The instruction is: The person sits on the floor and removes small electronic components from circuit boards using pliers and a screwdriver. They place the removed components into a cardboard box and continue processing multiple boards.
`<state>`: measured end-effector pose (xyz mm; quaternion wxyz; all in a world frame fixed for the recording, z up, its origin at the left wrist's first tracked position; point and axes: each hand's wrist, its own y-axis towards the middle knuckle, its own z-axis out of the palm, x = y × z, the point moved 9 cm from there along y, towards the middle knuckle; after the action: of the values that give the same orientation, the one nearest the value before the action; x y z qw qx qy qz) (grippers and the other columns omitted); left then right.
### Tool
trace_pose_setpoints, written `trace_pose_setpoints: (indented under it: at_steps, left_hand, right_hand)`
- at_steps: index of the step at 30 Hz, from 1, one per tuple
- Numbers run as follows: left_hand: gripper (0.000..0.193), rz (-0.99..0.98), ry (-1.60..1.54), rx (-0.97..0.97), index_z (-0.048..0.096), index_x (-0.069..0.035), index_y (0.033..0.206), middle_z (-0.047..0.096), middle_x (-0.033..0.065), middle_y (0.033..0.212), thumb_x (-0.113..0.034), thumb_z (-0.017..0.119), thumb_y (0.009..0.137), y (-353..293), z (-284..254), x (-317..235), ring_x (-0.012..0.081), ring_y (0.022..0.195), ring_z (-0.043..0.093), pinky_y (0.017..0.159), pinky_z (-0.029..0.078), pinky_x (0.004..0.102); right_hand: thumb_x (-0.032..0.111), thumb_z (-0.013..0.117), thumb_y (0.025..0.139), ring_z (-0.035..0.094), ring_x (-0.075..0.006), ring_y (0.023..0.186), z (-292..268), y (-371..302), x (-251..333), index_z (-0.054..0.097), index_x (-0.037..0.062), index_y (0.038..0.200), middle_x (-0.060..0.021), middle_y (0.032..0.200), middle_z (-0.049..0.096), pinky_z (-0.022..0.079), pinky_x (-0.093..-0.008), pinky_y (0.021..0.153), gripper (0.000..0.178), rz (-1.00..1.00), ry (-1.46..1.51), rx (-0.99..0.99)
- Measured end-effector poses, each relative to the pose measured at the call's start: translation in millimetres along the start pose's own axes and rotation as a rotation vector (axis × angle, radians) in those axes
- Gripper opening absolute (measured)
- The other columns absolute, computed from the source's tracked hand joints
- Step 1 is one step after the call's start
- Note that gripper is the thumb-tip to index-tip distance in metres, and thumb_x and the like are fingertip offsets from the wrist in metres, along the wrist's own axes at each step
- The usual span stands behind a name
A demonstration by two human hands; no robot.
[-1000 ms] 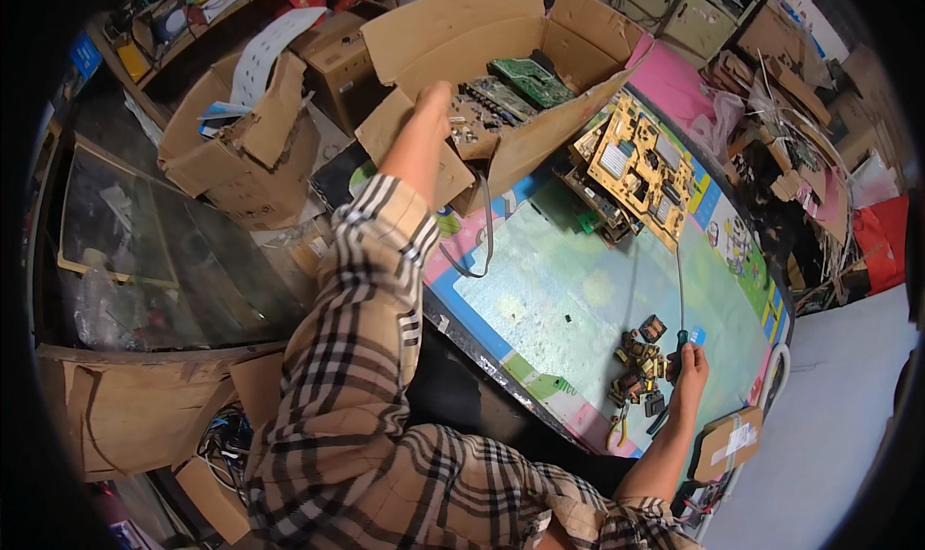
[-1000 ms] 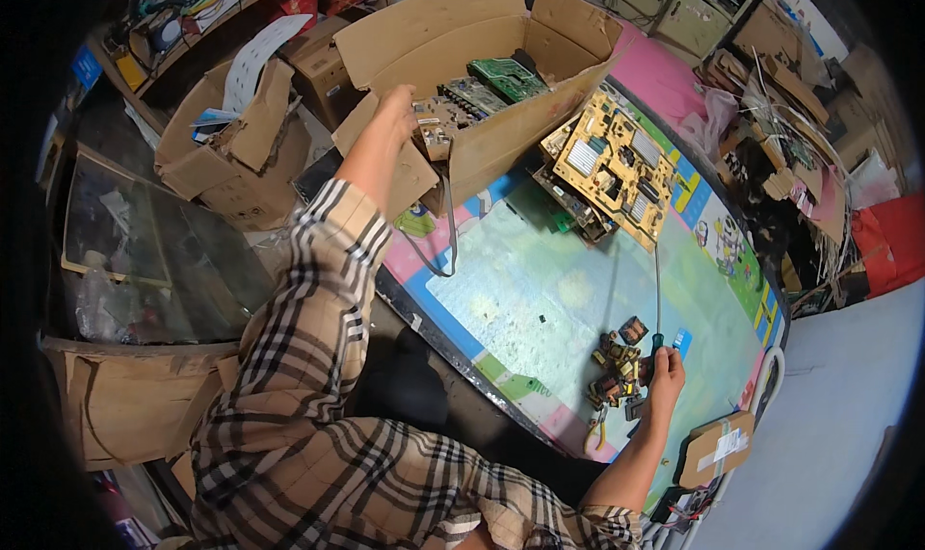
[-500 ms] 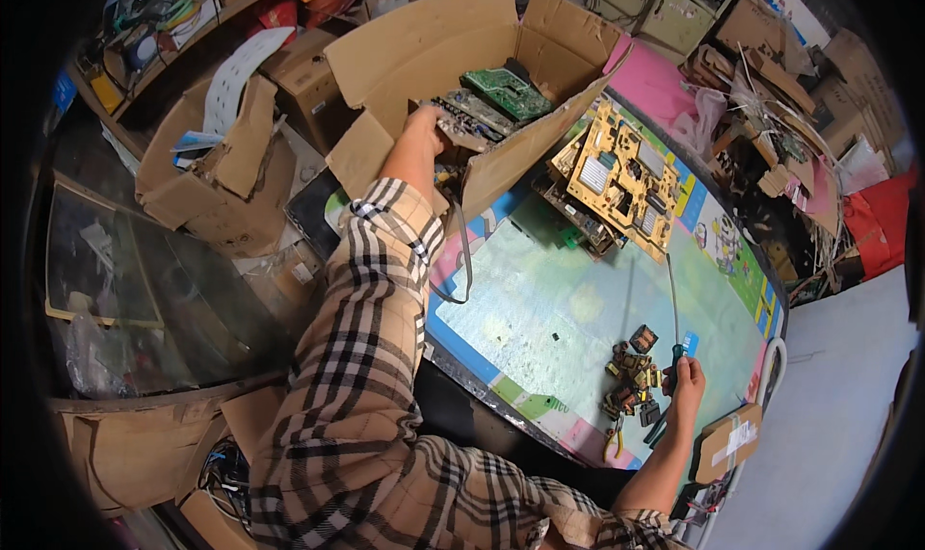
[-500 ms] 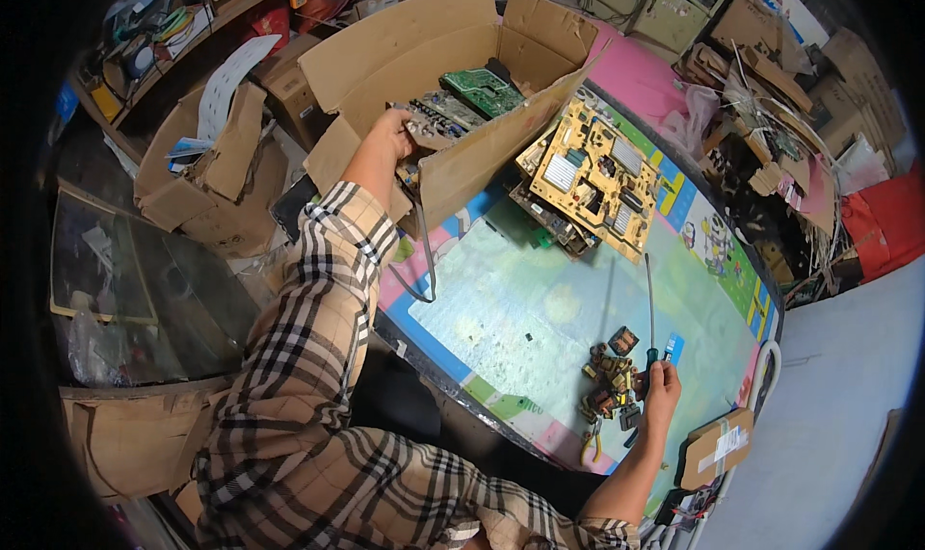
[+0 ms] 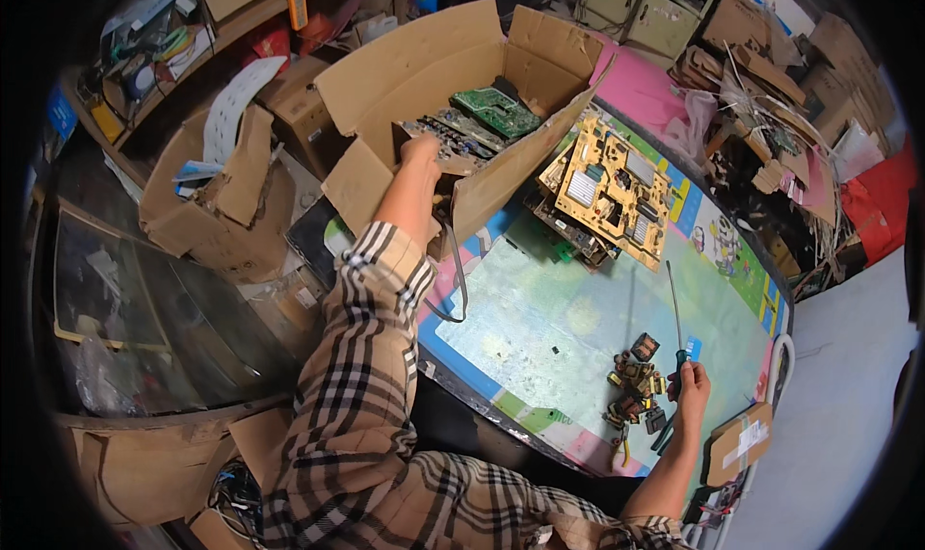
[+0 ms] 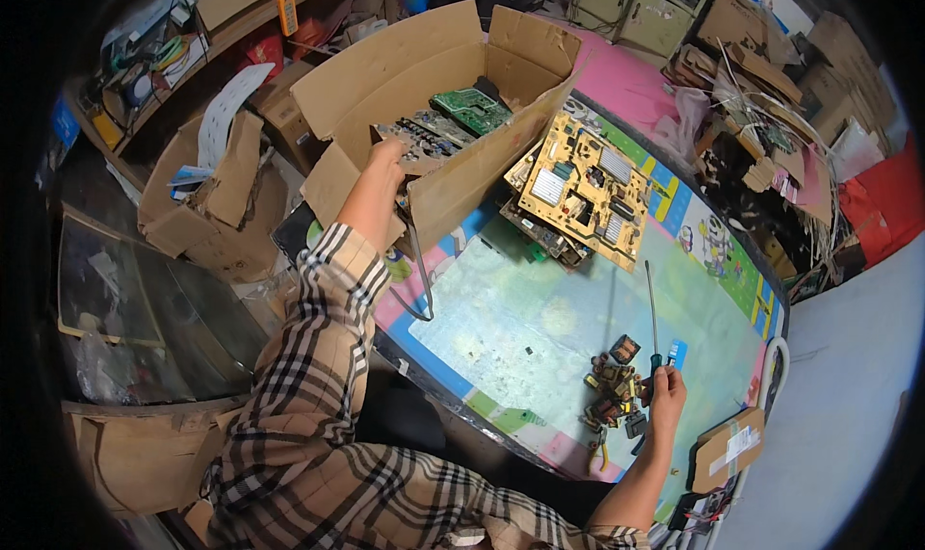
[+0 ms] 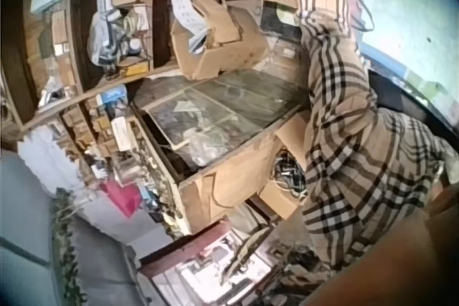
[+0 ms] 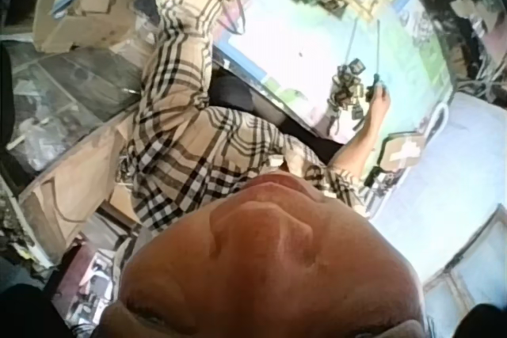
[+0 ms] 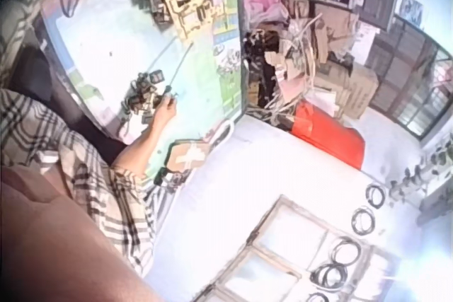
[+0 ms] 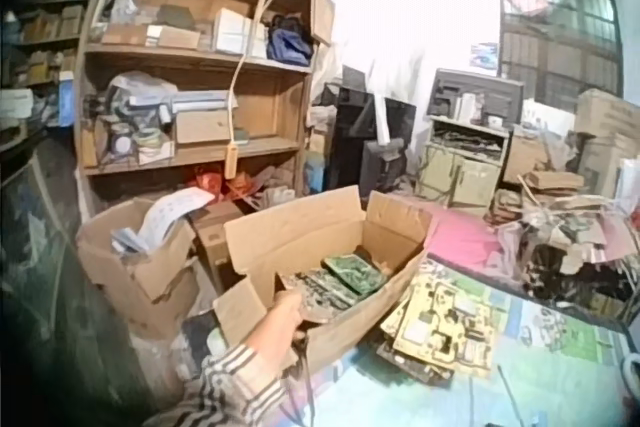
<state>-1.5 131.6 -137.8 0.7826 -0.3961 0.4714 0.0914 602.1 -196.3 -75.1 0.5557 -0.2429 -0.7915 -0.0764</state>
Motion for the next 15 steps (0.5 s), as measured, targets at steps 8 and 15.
trace_pose_setpoints:
  at_steps: [8, 15]
  left_hand:
    - [0.030, 0.464, -0.014, 0.320, 0.052, 0.004, 0.115, 0.058, 0.0142, 0.112, 0.002, 0.053, 0.085, -81, -53, -82, 0.0237, 0.099, 0.056, 0.085, 0.045, 0.0364]
    - [0.045, 0.689, -0.259, 0.687, 0.038, 0.001, 0.134, 0.050, 0.0109, 0.130, 0.000, 0.051, 0.091, -187, -112, -141, 0.0206, 0.117, 0.050, 0.100, 0.039, 0.0335]
  right_hand:
    - [0.022, 0.053, 0.095, 0.049, -0.0077, 0.050, 8, -1, 4, 0.055, 0.0041, 0.086, -0.0014, 0.065, 0.057, 0.037, -0.0233, 0.046, 0.020, -0.033, 0.033, 0.008]
    - [0.020, 0.050, 0.096, 0.047, -0.0092, 0.048, 22, -13, 14, 0.053, 0.0032, 0.088, -0.0011, 0.066, 0.051, 0.040, -0.0247, 0.045, 0.018, -0.025, 0.059, 0.068]
